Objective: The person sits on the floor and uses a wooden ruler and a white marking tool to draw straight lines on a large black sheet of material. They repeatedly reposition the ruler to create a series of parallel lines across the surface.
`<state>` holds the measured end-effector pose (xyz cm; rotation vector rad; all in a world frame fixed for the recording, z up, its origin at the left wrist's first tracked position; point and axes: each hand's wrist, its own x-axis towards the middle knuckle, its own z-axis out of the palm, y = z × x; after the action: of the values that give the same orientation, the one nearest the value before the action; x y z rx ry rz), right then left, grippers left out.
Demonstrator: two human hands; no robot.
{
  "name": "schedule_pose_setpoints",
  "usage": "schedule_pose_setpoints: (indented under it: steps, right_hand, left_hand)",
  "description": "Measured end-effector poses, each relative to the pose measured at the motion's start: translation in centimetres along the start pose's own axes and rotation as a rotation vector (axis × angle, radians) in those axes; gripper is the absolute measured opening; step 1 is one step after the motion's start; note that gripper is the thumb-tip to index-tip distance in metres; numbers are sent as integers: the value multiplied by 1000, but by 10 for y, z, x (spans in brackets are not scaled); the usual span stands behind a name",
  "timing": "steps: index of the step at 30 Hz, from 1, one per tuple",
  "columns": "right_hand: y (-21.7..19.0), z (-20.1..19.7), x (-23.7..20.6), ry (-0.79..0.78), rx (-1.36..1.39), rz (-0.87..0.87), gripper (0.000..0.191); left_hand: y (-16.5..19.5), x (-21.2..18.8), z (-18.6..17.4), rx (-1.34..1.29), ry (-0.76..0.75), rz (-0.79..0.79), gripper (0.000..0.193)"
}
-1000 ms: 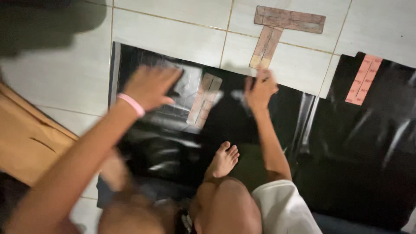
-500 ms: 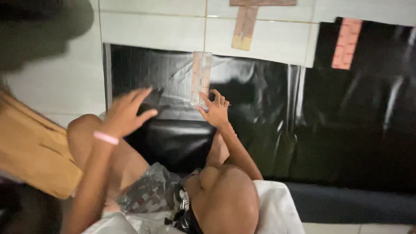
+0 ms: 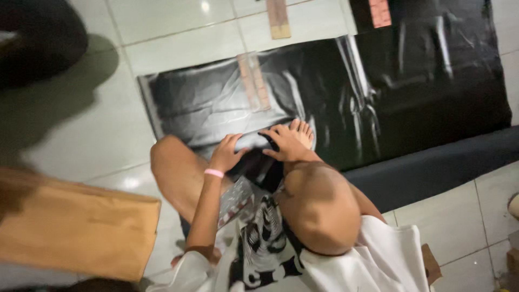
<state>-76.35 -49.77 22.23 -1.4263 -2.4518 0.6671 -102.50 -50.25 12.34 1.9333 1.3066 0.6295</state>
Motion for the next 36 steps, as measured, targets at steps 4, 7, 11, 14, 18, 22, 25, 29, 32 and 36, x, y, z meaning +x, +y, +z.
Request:
schedule_pose_setpoints:
  steps: [4,7,11,14,18,22,25,29,32,36]
  right_hand:
    - [-5,5,22,15,223,-80,58]
    - [12,14,35,76,201,-6,53]
    - [48,28,56,262,311,117,48]
    - [90,25,92,302,141,283,67]
    - [128,27,120,116,15,275,88]
    - [142,53,118,33,-59,275,83]
    - [145,68,107,52,-49,247,84]
    - [149,77,98,63,-75,218,86]
    - [149,81,94,44,-80,237,87]
    - [149,87,92,30,-58,267,89]
  left_hand:
    - [0,-7,-10,65,28,-60,50]
    - [-3,0,-13,45,49,-112,46]
    - [-8,16,-18,-50,138,-205,38]
    - [-12,41,-26,-59,210,-246,38]
    - [-23,104,-30,-28,225,-253,48]
    - [-43,175,-29,116,15,-305,86]
    - [-54,193,-19,177,-129,-349,111]
    - [-62,187,-7,227,-134,-319,114]
    - [-64,183,-4,213,-130,-307,116]
    - [-67,182,-4,205,-135,-306,119]
